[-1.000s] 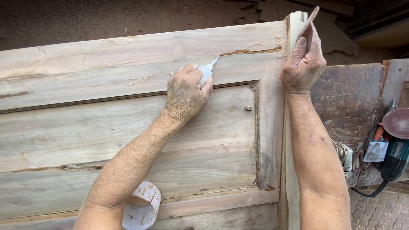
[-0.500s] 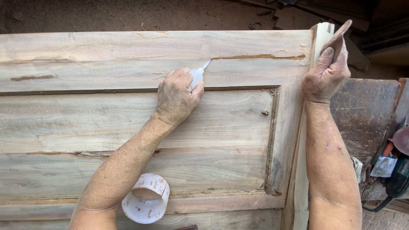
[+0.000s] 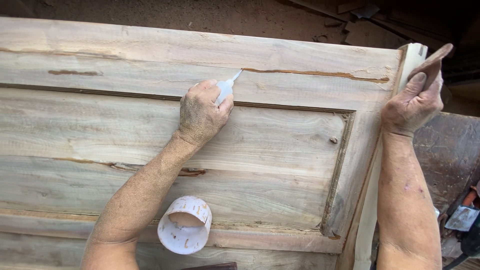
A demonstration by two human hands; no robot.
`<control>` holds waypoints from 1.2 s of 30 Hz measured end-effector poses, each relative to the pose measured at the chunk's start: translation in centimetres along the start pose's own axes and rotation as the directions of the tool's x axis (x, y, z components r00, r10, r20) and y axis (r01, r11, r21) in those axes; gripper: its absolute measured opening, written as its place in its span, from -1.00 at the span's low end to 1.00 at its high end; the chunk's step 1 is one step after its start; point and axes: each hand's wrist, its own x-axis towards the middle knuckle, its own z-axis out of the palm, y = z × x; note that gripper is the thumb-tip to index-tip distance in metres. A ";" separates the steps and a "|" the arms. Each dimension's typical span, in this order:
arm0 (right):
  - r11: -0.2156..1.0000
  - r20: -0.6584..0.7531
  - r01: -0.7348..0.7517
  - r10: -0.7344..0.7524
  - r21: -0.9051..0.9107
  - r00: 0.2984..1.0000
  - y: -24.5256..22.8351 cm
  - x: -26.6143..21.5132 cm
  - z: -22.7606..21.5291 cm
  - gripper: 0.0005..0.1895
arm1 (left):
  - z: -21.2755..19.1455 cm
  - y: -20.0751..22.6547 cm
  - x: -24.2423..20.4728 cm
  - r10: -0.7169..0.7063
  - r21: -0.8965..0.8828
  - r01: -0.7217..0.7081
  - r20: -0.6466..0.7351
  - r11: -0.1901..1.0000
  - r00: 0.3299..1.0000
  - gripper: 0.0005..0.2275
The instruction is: The person applies wood filler from a squeeze bottle into gaps and cracks on a wooden door panel, then rubs it in with a sanding block. They use an angle grinder with a sanding disc to smooth the edges and surface, then repeat the filler application and rubbing process on additional areas.
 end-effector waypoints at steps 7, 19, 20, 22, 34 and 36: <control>0.996 -0.013 0.007 -0.008 -0.094 1.000 0.3 -0.3 -0.1 -0.67 | -2.1 -2.2 -0.9 -0.039 0.053 0.040 -0.027 0.998 0.999 -0.85; 1.000 0.099 -0.016 0.015 0.011 0.995 1.8 -1.5 0.0 -0.76 | -6.3 -6.1 -2.5 -0.139 0.091 0.143 -0.048 0.986 0.989 -0.83; 1.000 0.115 -0.014 0.015 -0.014 0.993 2.4 -1.8 0.0 -0.69 | -6.7 -6.6 -2.6 -0.137 0.101 0.142 -0.058 0.985 0.989 -0.84; 0.999 0.131 -0.009 0.013 -0.033 0.991 3.6 -2.4 0.1 -0.63 | -7.4 -7.6 -2.9 -0.137 0.117 0.145 -0.072 0.983 0.988 -0.86; 0.993 0.078 0.068 -0.060 -0.100 0.995 1.0 -0.9 2.1 -0.74 | -10.5 -15.0 -5.8 -0.192 0.148 0.231 -0.236 0.962 0.953 -0.86; 0.988 -0.011 0.096 -0.098 -0.118 0.995 -0.6 0.3 0.0 -0.66 | -11.5 -14.9 -5.7 -0.266 0.167 0.307 -0.227 0.937 0.937 -0.94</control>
